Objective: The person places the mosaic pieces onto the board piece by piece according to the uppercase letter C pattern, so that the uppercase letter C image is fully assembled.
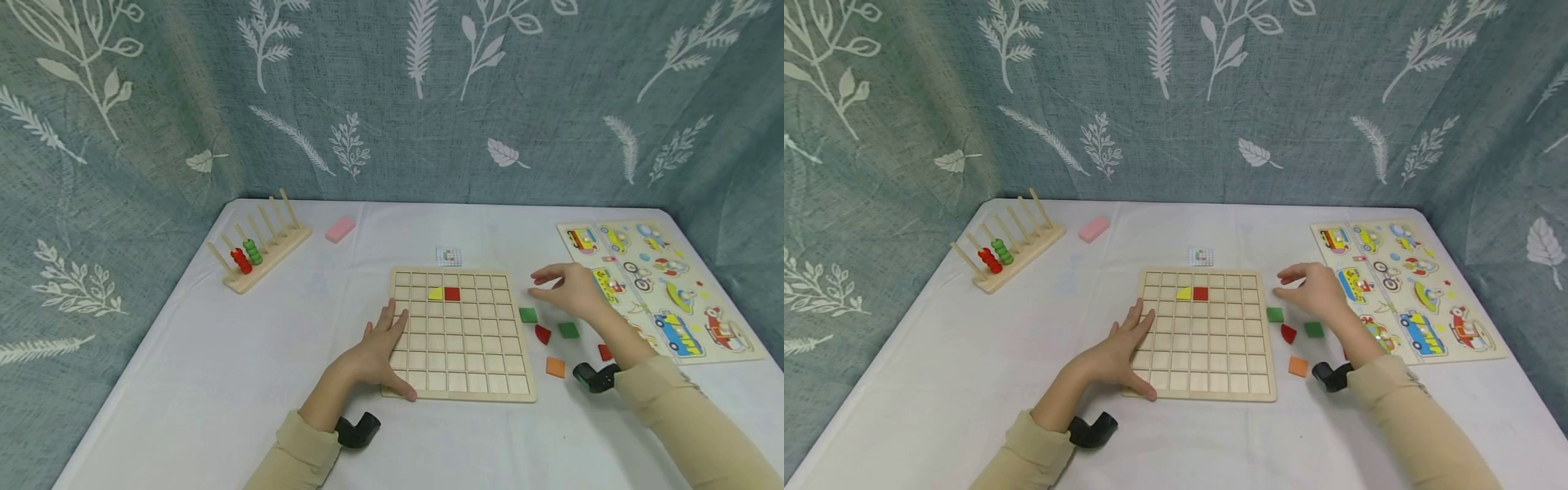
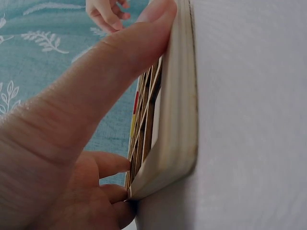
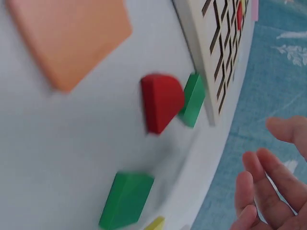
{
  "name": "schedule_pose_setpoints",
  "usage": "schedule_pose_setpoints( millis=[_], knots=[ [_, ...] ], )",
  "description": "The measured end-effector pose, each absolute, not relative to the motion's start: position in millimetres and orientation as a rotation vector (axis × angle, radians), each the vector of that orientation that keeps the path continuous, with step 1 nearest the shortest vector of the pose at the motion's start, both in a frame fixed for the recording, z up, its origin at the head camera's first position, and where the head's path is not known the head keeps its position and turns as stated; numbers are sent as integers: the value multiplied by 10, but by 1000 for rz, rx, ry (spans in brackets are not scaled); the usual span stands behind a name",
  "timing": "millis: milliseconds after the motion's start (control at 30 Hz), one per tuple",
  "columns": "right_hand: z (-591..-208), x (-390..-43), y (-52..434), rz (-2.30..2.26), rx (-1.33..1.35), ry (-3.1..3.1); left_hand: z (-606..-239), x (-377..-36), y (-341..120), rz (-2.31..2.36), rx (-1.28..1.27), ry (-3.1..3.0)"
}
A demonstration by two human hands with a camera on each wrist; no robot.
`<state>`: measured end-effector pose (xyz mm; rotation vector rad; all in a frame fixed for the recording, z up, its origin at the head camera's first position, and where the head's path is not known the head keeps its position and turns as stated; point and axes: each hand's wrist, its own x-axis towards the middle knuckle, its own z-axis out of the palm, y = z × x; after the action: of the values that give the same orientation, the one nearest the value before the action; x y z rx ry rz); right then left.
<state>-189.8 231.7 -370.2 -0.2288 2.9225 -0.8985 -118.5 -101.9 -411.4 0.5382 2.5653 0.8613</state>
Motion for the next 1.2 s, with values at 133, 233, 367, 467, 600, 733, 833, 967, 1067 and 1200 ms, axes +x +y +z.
schedule_pose_setpoints(
  millis=[133,233,367,467,600,733,833,967,1067,1200],
  knots=[
    [-3707,-1899,2397,-879,-189,2937,-4117,-1188,-1020,868,537,2564],
    [-3718,-1900,2453,-868,-168,2943,-4120,-1187,-1024,869,539,2564],
    [-3741,-1895,2535,-852,-129,2945,-4118,-1182,-1029,871,542,2560],
    [-3762,-1890,2599,-841,-113,2941,-4113,-1181,-1029,873,542,2560],
    [-3792,-1883,2677,-836,-106,2945,-4112,-1185,-1027,870,538,2562],
    [-3820,-1873,2730,-840,-74,2945,-4114,-1184,-1026,882,534,2563],
    [-3830,-1866,2758,-845,-52,2945,-4118,-1182,-1027,883,530,2563],
    [-3842,-1860,2794,-839,-22,2945,-4121,-1180,-1029,880,528,2562],
    [-3848,-1860,2819,-834,4,2933,-4121,-1180,-1027,890,531,2563],
    [-3851,-1860,2838,-825,42,2918,-4116,-1178,-1028,898,534,2560]
  ],
)
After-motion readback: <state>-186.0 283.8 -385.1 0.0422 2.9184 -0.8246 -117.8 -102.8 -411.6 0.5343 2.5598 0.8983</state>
